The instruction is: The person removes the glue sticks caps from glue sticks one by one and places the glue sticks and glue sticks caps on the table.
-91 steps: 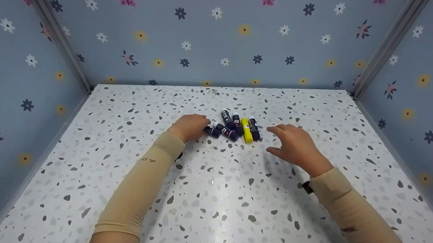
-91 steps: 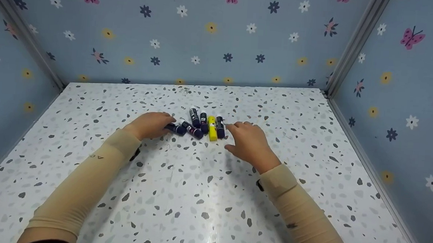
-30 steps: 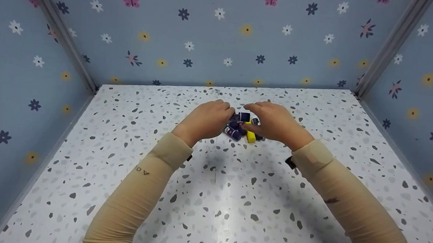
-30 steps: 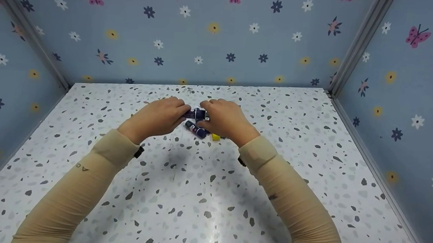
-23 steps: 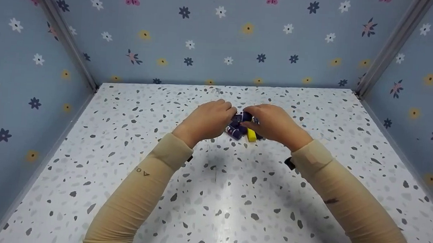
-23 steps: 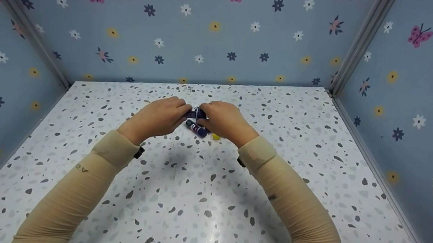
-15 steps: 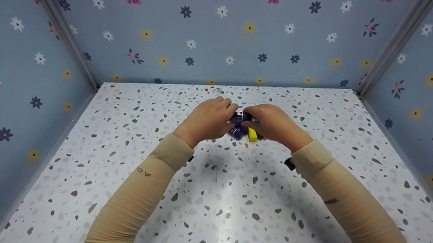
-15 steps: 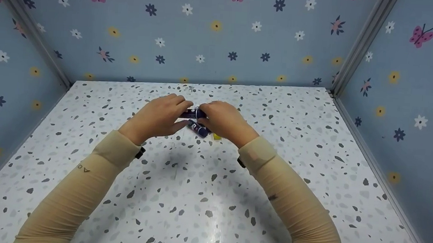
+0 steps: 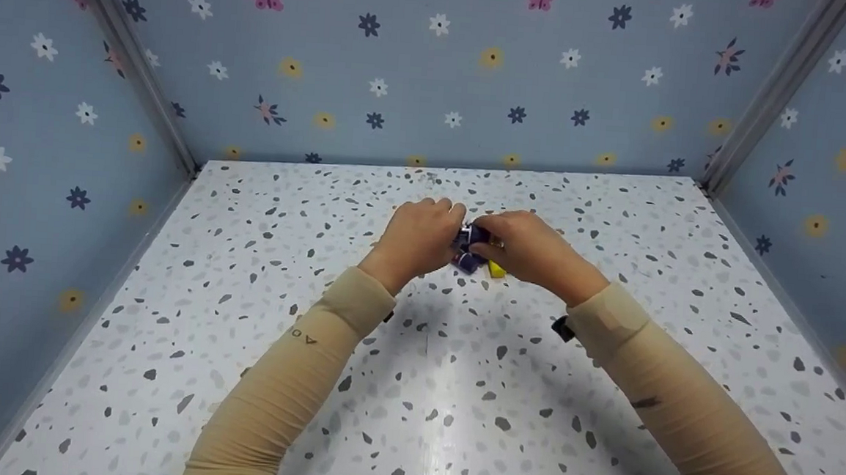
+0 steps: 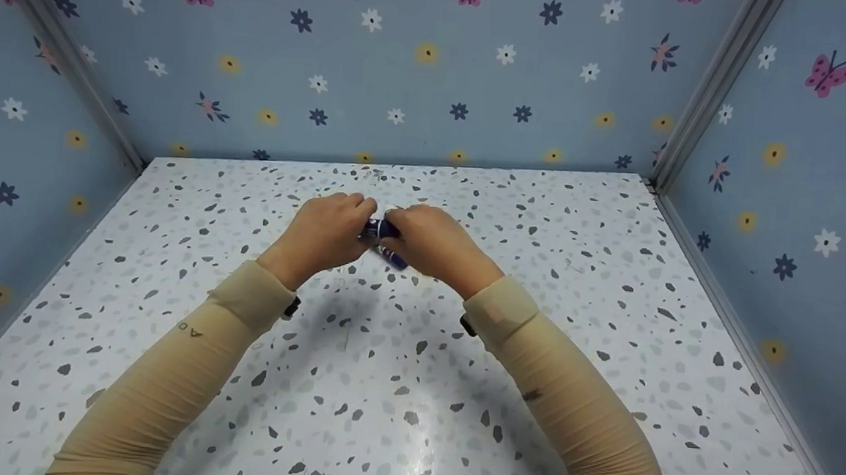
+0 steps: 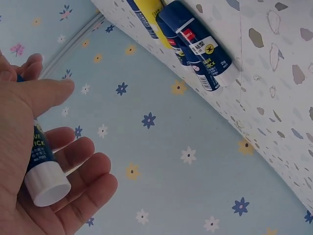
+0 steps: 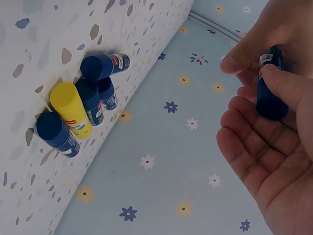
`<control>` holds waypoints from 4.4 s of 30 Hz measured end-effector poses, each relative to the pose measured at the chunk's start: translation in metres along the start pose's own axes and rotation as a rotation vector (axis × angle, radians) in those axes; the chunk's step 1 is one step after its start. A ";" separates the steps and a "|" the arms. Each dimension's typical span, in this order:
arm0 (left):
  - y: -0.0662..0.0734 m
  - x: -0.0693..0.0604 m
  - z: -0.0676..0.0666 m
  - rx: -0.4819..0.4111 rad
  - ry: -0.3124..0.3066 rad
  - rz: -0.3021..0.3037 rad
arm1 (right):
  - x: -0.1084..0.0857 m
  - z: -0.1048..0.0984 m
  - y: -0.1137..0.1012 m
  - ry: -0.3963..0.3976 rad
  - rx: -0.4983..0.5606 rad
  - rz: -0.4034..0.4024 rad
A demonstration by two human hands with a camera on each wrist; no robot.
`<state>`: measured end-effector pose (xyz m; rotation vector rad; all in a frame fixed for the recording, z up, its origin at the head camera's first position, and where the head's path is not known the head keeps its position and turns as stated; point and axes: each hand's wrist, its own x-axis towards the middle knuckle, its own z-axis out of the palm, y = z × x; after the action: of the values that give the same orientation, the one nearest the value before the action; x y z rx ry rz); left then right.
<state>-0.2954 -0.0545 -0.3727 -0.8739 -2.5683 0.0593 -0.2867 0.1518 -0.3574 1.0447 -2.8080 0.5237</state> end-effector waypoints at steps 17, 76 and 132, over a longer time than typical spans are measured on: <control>0.003 0.000 0.011 -0.042 0.015 -0.015 | -0.002 0.005 0.003 0.000 0.074 -0.012; -0.038 -0.055 0.033 -0.508 -0.161 -0.237 | -0.056 0.015 0.033 -0.084 0.018 -0.028; -0.019 -0.085 0.035 -1.202 -0.285 -0.061 | -0.075 0.068 0.012 -0.495 0.202 -0.141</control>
<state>-0.2601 -0.1163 -0.4339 -1.1883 -2.7500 -1.6019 -0.2355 0.1824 -0.4398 1.5948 -3.1038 0.6151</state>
